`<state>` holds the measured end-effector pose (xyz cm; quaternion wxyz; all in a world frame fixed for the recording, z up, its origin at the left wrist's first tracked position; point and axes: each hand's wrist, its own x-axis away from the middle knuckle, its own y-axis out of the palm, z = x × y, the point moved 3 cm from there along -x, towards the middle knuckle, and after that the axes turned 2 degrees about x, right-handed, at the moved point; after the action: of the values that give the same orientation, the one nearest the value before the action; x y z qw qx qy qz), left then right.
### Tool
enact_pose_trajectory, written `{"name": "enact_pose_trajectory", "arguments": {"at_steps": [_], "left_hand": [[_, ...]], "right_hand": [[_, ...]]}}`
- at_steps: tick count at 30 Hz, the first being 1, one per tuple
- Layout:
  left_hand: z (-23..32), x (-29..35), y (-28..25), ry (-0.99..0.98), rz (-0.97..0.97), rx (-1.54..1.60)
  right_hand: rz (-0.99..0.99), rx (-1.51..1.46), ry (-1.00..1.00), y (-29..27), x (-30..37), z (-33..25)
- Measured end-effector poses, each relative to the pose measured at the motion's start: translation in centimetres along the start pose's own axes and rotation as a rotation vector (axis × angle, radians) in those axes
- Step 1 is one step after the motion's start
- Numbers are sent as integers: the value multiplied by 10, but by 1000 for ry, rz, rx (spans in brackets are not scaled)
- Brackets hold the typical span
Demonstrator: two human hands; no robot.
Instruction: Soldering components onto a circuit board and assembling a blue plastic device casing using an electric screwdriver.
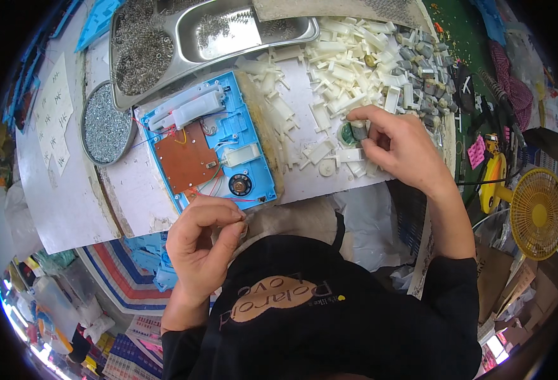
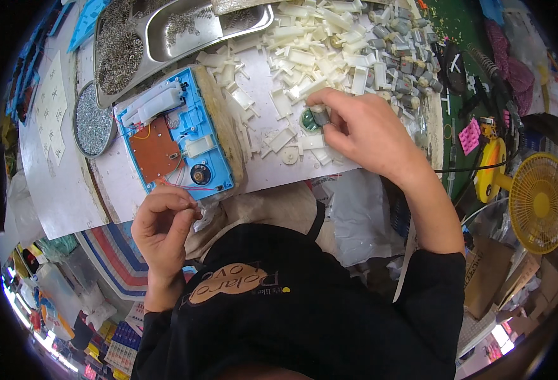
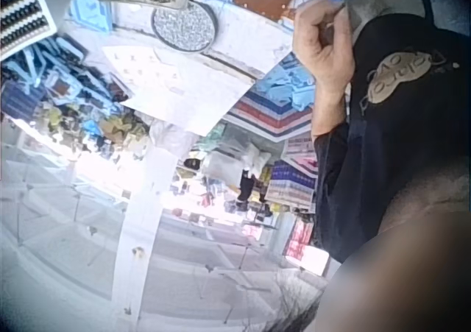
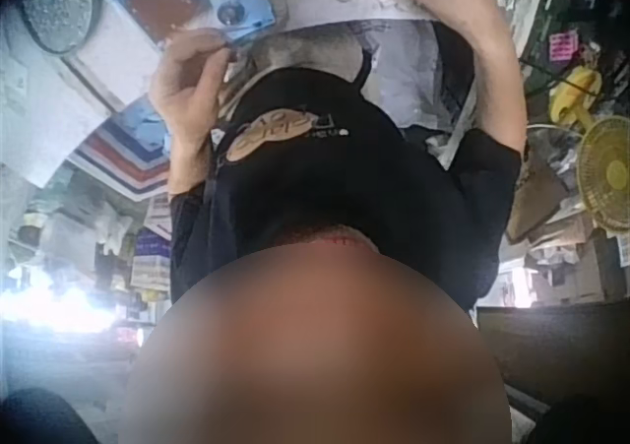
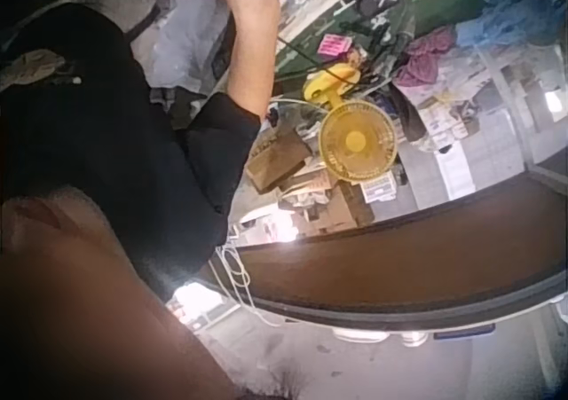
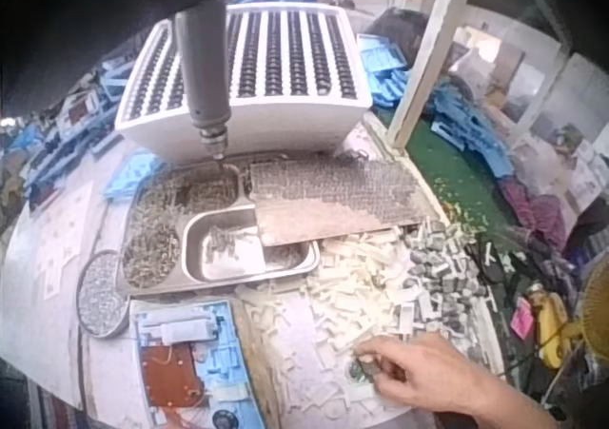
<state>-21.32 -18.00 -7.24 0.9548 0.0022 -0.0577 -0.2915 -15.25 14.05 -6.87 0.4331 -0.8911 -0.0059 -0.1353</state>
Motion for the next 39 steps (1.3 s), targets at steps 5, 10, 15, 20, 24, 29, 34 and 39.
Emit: {"name": "enact_pose_trajectory", "arguments": {"at_steps": [5, 10, 15, 20, 24, 29, 34, 39], "left_hand": [[1, -1, 3, 48, -24, -17], [5, -9, 21, 107, -60, -67], [1, -14, 30, 127, -87, -91], [-3, -9, 24, 143, -63, -41], [-2, -8, 21, 164, -53, -21], [-1, -5, 19, 136, -22, 76], [5, -6, 11, 386, 3, -277], [10, -9, 6, 568, 8, -320]], "right_hand": [[-45, -204, 45, -8, 7, 11], [-148, -1065, 214, 25, 32, -34], [-371, -1442, 213, 71, 31, -65], [-403, -1500, 213, 79, 25, -79], [-448, -1426, 236, 78, 20, -84], [-280, -1095, 139, 77, 24, -91], [15, -464, -364, 59, 15, -102], [141, -235, -708, 44, 6, -113]]}}
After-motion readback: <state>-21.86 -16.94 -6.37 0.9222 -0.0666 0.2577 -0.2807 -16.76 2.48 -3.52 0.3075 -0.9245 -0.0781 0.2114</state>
